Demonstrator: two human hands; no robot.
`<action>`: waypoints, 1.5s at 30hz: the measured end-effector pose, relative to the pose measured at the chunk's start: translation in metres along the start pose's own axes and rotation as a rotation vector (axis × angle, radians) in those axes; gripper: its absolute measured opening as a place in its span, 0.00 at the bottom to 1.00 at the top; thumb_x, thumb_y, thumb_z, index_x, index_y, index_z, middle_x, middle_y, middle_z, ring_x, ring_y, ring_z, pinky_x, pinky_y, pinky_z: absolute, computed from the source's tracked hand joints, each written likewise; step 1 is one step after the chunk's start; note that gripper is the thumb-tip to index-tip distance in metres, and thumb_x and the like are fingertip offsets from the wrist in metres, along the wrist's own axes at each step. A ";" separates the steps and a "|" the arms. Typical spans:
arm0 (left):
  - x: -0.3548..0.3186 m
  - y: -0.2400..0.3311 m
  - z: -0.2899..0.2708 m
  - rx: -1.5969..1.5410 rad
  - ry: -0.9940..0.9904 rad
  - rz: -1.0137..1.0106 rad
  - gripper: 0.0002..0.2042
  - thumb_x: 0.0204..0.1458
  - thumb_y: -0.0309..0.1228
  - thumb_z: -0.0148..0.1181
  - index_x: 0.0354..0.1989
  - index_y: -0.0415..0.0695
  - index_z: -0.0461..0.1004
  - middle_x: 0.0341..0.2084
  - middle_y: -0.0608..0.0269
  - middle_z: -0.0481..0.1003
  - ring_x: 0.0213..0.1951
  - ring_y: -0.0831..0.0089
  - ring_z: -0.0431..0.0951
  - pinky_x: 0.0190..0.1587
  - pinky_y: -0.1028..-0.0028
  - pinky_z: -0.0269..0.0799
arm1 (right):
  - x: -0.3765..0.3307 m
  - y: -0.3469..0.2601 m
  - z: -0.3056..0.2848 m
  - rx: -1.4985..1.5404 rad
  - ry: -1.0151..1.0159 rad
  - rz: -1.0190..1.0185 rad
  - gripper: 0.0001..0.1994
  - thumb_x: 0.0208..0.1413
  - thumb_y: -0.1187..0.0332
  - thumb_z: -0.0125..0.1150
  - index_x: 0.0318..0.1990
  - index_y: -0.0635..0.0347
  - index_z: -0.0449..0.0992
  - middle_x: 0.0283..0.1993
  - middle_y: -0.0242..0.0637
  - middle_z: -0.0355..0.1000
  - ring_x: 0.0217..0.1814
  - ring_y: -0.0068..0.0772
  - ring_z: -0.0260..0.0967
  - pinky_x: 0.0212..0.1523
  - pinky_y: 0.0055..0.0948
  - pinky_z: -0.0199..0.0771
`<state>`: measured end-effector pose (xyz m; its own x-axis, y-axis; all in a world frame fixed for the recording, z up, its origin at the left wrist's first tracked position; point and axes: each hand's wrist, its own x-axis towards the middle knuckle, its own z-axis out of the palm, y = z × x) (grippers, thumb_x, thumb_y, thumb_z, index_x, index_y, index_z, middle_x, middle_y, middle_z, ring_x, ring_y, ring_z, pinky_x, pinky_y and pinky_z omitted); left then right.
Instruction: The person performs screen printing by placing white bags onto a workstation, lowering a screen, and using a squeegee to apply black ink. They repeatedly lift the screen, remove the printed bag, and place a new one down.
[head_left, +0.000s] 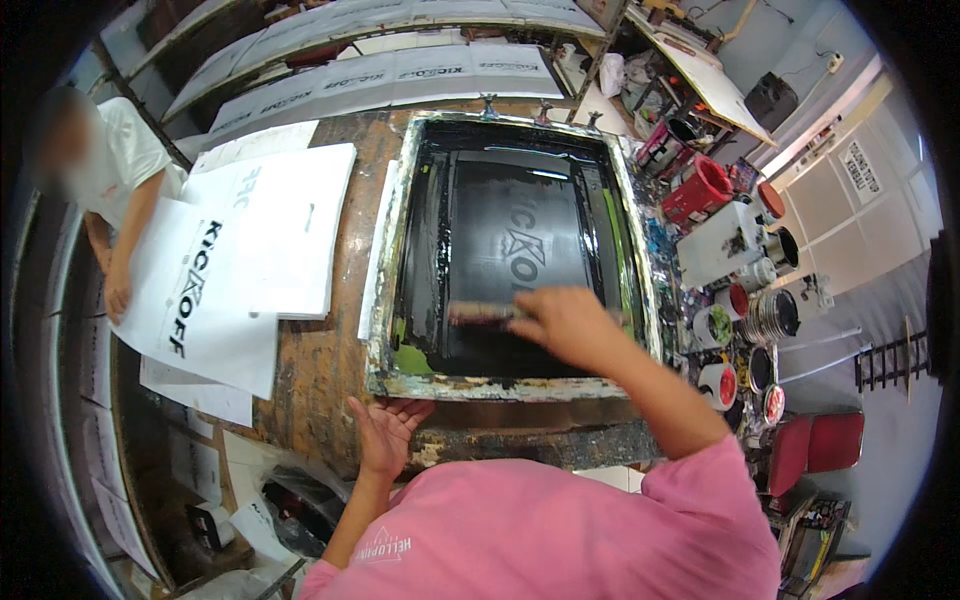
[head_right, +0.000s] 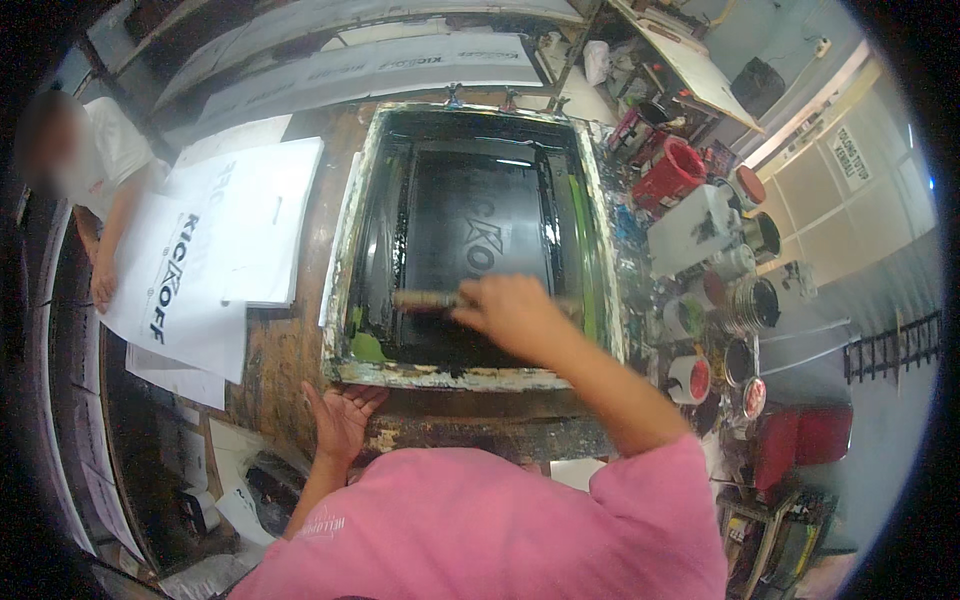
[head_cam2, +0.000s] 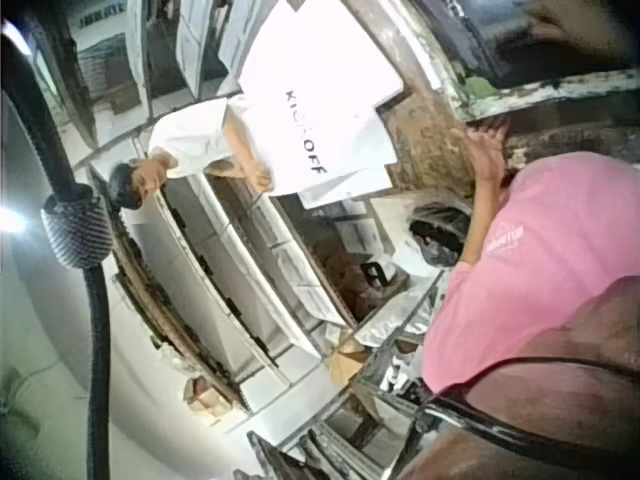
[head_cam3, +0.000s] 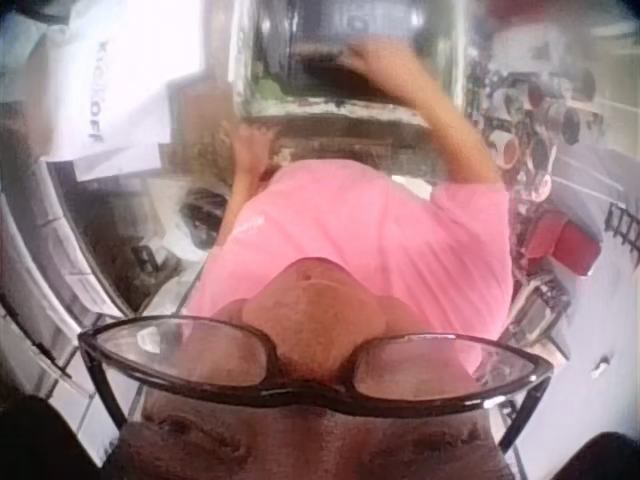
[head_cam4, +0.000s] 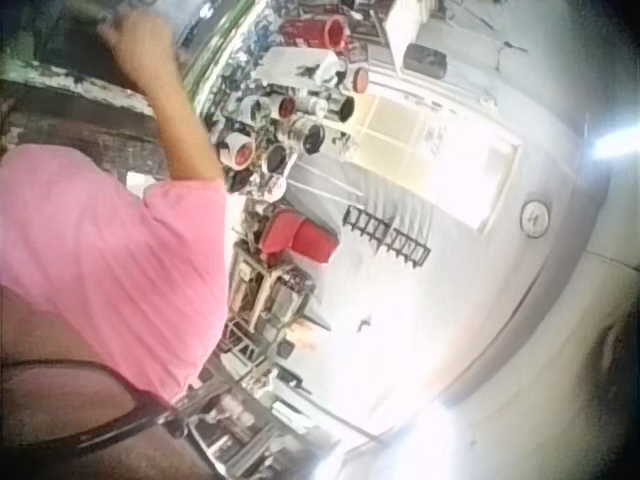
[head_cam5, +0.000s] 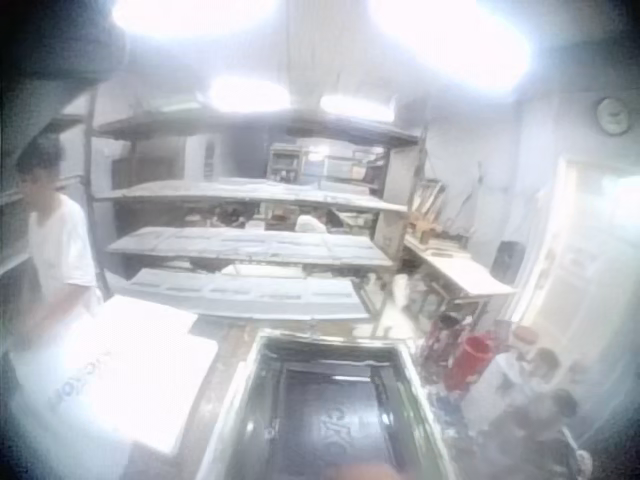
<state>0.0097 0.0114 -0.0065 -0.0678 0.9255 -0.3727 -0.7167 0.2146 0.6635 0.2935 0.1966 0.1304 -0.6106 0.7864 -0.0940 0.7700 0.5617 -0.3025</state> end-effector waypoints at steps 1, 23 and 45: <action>-0.001 0.001 0.006 -0.021 -0.022 0.041 0.46 0.60 0.73 0.34 0.61 0.35 0.64 0.53 0.39 0.74 0.57 0.47 0.76 0.65 0.46 0.68 | -0.025 -0.016 0.006 0.008 0.045 0.038 0.18 0.61 0.50 0.62 0.45 0.54 0.79 0.39 0.48 0.75 0.41 0.55 0.77 0.41 0.53 0.76; 0.062 0.020 0.056 2.207 0.105 0.577 0.54 0.53 0.75 0.45 0.77 0.41 0.49 0.76 0.36 0.44 0.78 0.41 0.32 0.67 0.27 0.15 | 0.009 -0.090 -0.202 -0.460 0.895 0.015 0.19 0.59 0.55 0.52 0.29 0.62 0.78 0.25 0.41 0.74 0.28 0.42 0.72 0.29 0.40 0.66; 0.082 0.187 0.052 1.033 0.428 0.721 0.23 0.58 0.24 0.60 0.63 0.29 0.71 0.56 0.47 0.76 0.54 0.67 0.77 0.57 0.72 0.70 | 0.034 -0.052 -0.228 -0.332 0.880 0.037 0.19 0.61 0.53 0.53 0.37 0.61 0.80 0.33 0.44 0.76 0.34 0.46 0.73 0.37 0.41 0.71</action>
<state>-0.0933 0.1441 0.1205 -0.5553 0.8016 0.2213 0.4113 0.0335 0.9109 0.2751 0.2526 0.3595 -0.3297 0.6405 0.6936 0.8821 0.4707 -0.0153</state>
